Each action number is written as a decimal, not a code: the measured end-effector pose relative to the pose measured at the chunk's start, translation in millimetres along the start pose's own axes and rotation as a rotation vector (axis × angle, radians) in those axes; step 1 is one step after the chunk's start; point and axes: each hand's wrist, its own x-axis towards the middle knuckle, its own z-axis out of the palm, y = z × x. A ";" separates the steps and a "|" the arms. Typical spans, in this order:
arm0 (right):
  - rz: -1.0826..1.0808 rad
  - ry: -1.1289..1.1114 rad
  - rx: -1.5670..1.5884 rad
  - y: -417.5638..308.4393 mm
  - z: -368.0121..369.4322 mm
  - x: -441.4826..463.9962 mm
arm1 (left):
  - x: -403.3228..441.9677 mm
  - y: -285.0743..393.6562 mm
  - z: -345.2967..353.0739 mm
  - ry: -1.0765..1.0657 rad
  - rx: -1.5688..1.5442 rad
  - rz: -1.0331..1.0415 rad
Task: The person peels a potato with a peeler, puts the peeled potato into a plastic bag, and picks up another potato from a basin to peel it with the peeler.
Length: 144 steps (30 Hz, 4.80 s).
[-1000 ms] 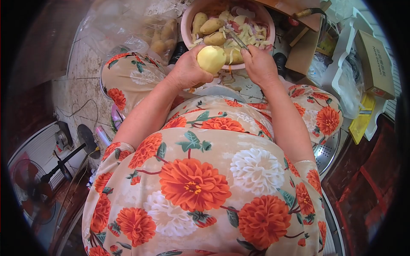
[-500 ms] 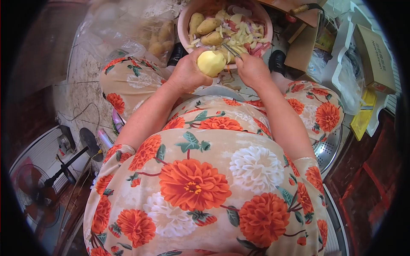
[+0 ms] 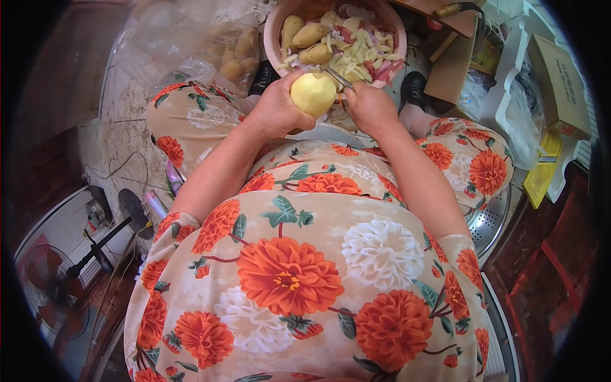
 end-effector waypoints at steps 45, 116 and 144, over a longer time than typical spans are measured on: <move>-0.146 0.052 0.049 -28.7 -31.3 -24.6 | -0.7 9.9 4.5 0.201 0.594 -0.002; -0.007 0.100 -0.138 8.3 -20.9 20.5 | 2.0 7.1 -8.3 0.054 -0.633 -0.247; 0.054 0.136 -0.028 22.5 -5.1 30.8 | 4.6 -3.7 -6.2 -0.308 -0.929 -0.183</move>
